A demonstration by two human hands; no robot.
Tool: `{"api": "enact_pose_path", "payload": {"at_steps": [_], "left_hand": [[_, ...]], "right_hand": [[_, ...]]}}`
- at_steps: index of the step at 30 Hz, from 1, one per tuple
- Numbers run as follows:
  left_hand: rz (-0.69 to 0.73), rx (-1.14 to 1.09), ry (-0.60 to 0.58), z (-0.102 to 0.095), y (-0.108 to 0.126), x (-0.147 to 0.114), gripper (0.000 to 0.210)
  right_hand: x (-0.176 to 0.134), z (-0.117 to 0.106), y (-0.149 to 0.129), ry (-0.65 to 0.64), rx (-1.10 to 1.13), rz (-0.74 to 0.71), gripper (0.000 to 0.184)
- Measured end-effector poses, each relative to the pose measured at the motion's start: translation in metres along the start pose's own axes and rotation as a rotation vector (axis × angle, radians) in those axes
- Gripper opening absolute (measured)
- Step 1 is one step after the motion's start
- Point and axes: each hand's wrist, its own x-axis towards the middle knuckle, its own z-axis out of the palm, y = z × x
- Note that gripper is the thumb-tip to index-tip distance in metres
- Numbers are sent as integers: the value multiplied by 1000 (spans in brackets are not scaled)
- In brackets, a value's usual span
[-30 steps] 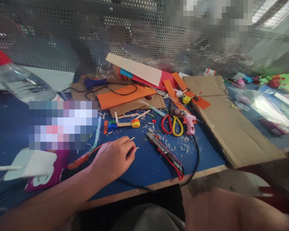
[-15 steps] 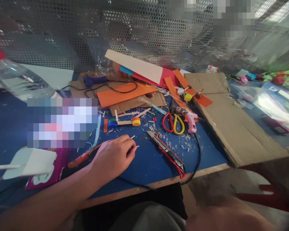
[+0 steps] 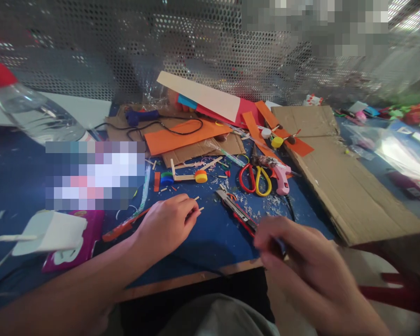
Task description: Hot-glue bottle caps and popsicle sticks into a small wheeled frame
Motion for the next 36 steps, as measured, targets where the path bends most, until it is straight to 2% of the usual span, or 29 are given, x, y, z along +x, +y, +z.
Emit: {"api": "enact_pose_path", "payload": {"at_steps": [1,4,6,9,14,17,19,21,27,32,36], "left_hand": [[-4,-3,-5,0,0,0,17],[-6,-13,-8,0,2,-1,16],[6,-26,2,0,3,-1,16],[14,-59,9,1,3,-2,16],[-2,-113,6,2,3,-2,19],[-3,-134,1,2,4,-1,20],[-4,-134,2,3,4,-2,20],[-1,-121,-3,3,5,-2,20],[6,-52,-34,3,7,-3,22],[9,-49,-34,3,7,-3,22],[8,-45,-40,4,7,-3,22]], "right_hand": [[14,5,5,-29,-72,30,13],[36,25,25,29,-320,55,29],[34,35,36,0,-363,77,37],[25,43,43,2,-347,105,30],[19,40,33,5,-246,168,18],[16,39,21,-21,-182,116,37],[14,42,14,-70,-205,86,54],[12,48,8,-130,-250,77,63],[10,68,6,-178,-371,75,77],[8,73,10,-226,-453,53,84],[8,74,8,-192,-482,17,80]]}}
